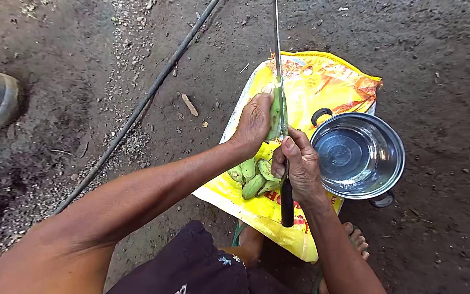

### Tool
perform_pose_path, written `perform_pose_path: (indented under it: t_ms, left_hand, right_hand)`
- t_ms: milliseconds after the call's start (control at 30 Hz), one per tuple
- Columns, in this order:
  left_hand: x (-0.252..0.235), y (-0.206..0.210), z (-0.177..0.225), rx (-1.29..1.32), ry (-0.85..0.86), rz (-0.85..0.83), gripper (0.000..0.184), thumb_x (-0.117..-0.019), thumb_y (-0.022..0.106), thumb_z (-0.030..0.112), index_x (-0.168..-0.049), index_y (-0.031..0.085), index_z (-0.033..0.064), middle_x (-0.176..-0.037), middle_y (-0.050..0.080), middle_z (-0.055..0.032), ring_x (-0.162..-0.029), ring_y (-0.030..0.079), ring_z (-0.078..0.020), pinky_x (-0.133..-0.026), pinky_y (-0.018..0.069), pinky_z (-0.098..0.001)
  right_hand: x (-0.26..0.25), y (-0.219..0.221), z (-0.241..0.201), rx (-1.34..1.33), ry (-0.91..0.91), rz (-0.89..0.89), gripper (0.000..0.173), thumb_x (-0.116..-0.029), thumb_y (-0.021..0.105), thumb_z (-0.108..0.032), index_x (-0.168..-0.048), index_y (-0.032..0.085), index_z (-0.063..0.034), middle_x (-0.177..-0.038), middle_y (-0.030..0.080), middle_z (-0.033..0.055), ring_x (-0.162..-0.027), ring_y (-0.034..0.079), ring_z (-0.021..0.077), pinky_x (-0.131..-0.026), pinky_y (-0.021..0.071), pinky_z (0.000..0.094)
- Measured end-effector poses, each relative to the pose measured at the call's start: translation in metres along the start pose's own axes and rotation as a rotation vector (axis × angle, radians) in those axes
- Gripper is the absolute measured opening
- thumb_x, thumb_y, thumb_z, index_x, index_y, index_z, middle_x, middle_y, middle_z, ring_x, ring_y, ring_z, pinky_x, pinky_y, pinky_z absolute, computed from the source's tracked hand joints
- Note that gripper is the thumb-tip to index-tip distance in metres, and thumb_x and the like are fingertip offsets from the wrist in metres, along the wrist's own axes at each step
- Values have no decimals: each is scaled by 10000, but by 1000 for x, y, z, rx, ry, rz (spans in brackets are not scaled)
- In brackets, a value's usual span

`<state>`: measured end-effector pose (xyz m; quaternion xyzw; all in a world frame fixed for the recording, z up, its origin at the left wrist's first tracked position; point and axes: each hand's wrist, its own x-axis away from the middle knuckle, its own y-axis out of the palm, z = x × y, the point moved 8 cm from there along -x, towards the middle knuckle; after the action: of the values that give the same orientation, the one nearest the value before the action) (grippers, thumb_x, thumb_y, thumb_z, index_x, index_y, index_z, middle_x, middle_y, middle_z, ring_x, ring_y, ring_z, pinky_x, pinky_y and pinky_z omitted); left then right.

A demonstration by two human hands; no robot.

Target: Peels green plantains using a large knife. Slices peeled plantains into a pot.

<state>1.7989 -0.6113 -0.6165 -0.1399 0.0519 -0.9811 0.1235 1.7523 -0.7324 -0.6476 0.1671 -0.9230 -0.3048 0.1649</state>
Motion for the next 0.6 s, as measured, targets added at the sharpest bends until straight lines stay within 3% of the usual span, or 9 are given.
perform_pose_path:
  t_ms: [100, 300, 600]
  left_hand:
    - [3, -1, 0, 67, -35, 24, 504, -1128, 209, 394, -1141, 592, 67, -900, 622, -52, -807, 650, -127, -749, 571, -322]
    - [3, 7, 6, 135, -71, 32, 500, -1127, 206, 400, -1134, 583, 72, -896, 628, -51, -807, 655, -125, -745, 572, -312]
    - [1, 8, 1, 213, -86, 35, 524, -1125, 206, 420, -1224, 571, 57, -941, 642, -78, -850, 666, -146, -779, 576, -333]
  right_hand:
    - [1, 5, 4, -112, 34, -11, 345, -1028, 562, -257, -1340, 552, -109, -625, 500, -8, -448, 457, 60, -442, 444, 196]
    - [0, 3, 2, -221, 13, -39, 395, -991, 652, -342, -1304, 547, -124, -600, 504, -6, -439, 486, 70, -445, 475, 209]
    - [-2, 7, 4, -276, 8, -38, 393, -988, 657, -369, -1269, 537, -123, -585, 514, 4, -435, 501, 85, -445, 484, 219]
